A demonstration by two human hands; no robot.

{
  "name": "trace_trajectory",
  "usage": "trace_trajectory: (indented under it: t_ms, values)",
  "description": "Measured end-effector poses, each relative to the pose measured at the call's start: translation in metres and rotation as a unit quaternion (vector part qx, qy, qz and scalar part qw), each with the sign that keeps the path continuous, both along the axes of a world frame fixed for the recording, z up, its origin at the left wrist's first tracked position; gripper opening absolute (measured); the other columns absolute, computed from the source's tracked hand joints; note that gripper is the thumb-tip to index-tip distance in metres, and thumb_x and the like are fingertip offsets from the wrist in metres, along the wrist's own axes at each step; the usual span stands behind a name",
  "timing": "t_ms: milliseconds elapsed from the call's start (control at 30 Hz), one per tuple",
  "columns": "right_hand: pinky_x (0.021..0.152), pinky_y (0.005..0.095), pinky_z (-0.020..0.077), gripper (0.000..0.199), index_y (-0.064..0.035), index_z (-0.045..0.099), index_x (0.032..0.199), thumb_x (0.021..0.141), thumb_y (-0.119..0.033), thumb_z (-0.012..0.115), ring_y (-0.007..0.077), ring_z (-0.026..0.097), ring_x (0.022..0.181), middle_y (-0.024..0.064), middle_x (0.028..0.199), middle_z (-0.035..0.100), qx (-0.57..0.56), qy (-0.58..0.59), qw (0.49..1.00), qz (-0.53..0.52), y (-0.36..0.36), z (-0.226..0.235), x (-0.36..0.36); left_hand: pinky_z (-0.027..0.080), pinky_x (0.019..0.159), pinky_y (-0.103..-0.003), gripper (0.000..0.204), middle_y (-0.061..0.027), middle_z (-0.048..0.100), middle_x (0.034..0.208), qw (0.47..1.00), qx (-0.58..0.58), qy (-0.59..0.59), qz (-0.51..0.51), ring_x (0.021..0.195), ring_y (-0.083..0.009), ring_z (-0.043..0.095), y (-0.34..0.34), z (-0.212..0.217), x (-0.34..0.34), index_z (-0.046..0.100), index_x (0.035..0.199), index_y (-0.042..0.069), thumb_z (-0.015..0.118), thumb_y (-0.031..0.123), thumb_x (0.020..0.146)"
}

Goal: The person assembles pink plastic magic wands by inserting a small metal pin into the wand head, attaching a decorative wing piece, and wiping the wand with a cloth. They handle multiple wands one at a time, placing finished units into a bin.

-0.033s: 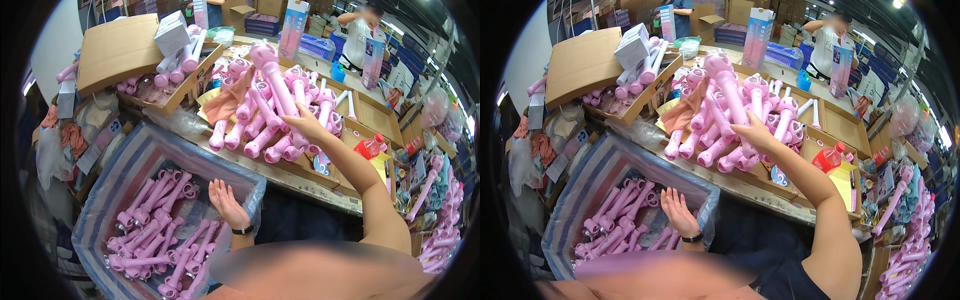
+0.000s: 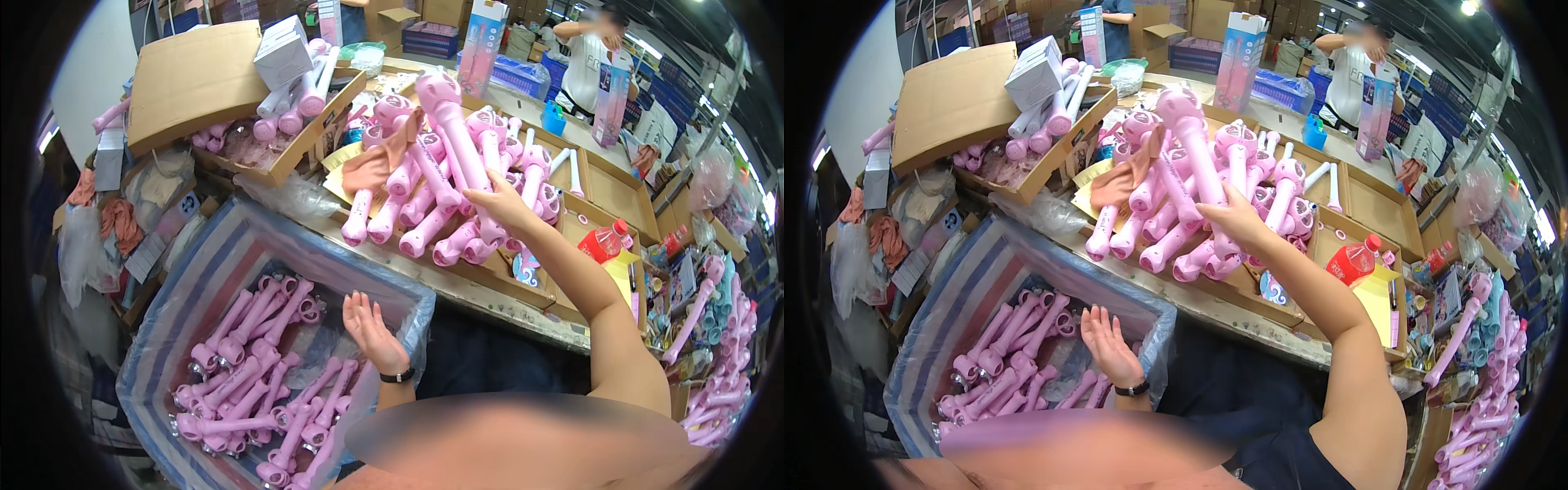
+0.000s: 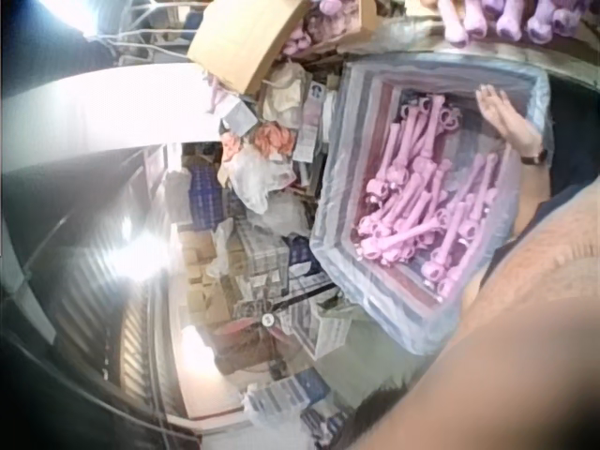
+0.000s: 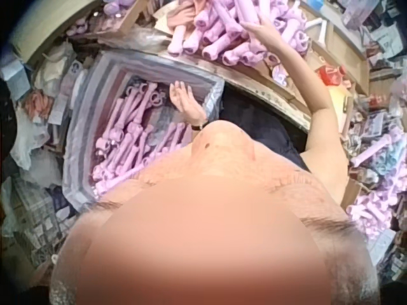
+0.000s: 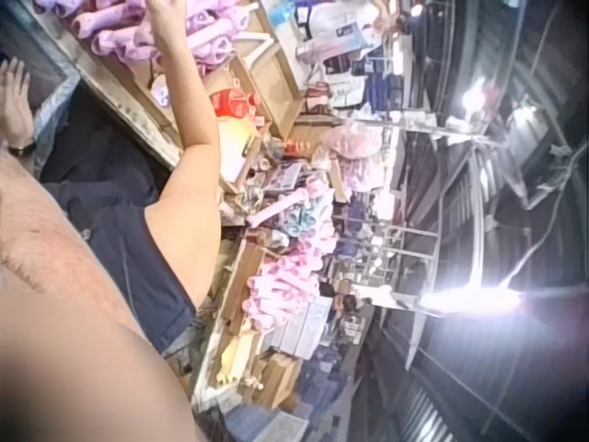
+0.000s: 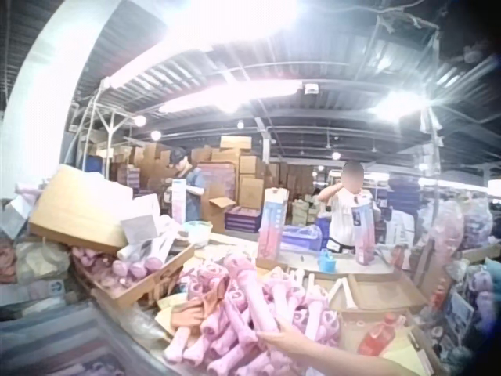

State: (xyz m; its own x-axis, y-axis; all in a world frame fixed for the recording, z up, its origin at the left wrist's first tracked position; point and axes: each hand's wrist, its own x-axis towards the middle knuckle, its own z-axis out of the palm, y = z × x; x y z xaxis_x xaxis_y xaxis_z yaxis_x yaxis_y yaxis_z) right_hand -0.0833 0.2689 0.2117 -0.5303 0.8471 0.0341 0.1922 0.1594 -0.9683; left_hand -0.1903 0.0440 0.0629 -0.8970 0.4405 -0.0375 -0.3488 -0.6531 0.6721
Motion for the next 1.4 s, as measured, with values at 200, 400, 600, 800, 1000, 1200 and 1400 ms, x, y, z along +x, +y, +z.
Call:
trace_trajectory:
  t_ms: [200, 400, 600, 800, 1000, 1200, 1400]
  values:
    - [0.052, 0.0257, 0.0501, 0.048, 0.0001, 0.049, 0.124, 0.084, -0.018, 0.069, 0.0119, 0.060, 0.066, 0.0080, 0.096, 0.061, -0.183, 0.075, 0.977, 0.078, -0.011, 0.010, 0.048, 0.035, 0.101, -0.032, 0.027, -0.0073, 0.051, 0.128, 0.999, -0.035, -0.003, -0.019, 0.117, -0.0166, 0.048, 0.013, 0.005, -0.002, 0.047, 0.123, 0.006, 0.048, 0.017, 0.099]
    - [0.054, 0.0257, 0.0514, 0.062, -0.0021, 0.041, 0.136, 0.081, -0.011, 0.068, 0.0130, 0.060, 0.063, 0.0092, 0.099, 0.062, -0.211, 0.056, 0.964, 0.155, -0.071, 0.003, 0.111, 0.048, 0.089, -0.031, 0.069, -0.0139, 0.041, 0.132, 0.963, -0.038, 0.265, -0.002, 0.111, -0.0223, 0.052, 0.078, 0.053, -0.011, 0.020, 0.144, 0.003, 0.060, 0.001, 0.088]
    - [0.058, 0.0265, 0.0509, 0.064, -0.0022, 0.040, 0.137, 0.081, -0.009, 0.070, 0.0118, 0.059, 0.067, 0.0068, 0.093, 0.060, -0.150, 0.003, 0.970, 0.192, -0.084, 0.015, 0.149, 0.051, 0.074, -0.029, 0.016, -0.0085, 0.063, 0.096, 0.900, -0.225, 0.373, 0.030, 0.083, -0.0156, 0.060, 0.126, 0.085, -0.089, 0.060, 0.103, 0.001, 0.057, 0.003, 0.088]
    - [0.060, 0.0276, 0.0505, 0.055, 0.0007, 0.047, 0.129, 0.084, -0.020, 0.069, 0.0125, 0.060, 0.074, 0.0078, 0.093, 0.060, -0.025, -0.031, 0.989, 0.144, -0.033, 0.024, 0.143, 0.051, 0.073, -0.027, 0.017, -0.0069, 0.065, 0.091, 0.884, -0.200, 0.339, 0.251, 0.078, -0.0149, 0.061, -0.068, 0.067, -0.143, 0.060, 0.106, 0.001, 0.055, 0.014, 0.096]
    - [0.060, 0.0329, 0.0504, 0.030, 0.0045, 0.060, 0.099, 0.079, -0.016, 0.068, 0.0178, 0.062, 0.068, 0.0110, 0.081, 0.063, 0.016, 0.052, 0.989, 0.137, 0.071, -0.008, 0.009, 0.046, 0.077, -0.038, 0.017, -0.0178, 0.063, 0.096, 0.600, -0.630, 0.426, 0.246, 0.087, -0.0309, 0.059, -0.307, 0.029, -0.064, 0.060, 0.102, -0.001, 0.052, 0.010, 0.091]
    - [0.079, 0.0471, 0.0500, 0.058, 0.0060, 0.048, 0.117, 0.077, -0.033, 0.062, 0.0383, 0.065, 0.092, 0.0284, 0.095, 0.064, 0.161, -0.130, 0.978, -0.001, 0.148, -0.066, -0.084, 0.037, 0.049, -0.022, 0.022, -0.0055, 0.062, 0.073, 0.707, -0.526, 0.140, 0.451, 0.061, -0.0077, 0.054, -0.452, -0.002, 0.033, 0.053, 0.104, 0.004, 0.046, 0.025, 0.100]
    - [0.059, 0.0444, 0.0462, 0.042, 0.0090, 0.065, 0.085, 0.078, -0.032, 0.060, 0.0292, 0.061, 0.064, 0.0214, 0.069, 0.063, 0.254, -0.134, 0.956, 0.054, 0.204, -0.101, -0.096, 0.049, 0.067, -0.027, 0.043, -0.0044, 0.064, 0.110, 0.723, -0.470, 0.061, 0.502, 0.090, -0.0146, 0.060, -0.457, -0.060, 0.068, 0.055, 0.125, 0.007, 0.056, 0.037, 0.094]
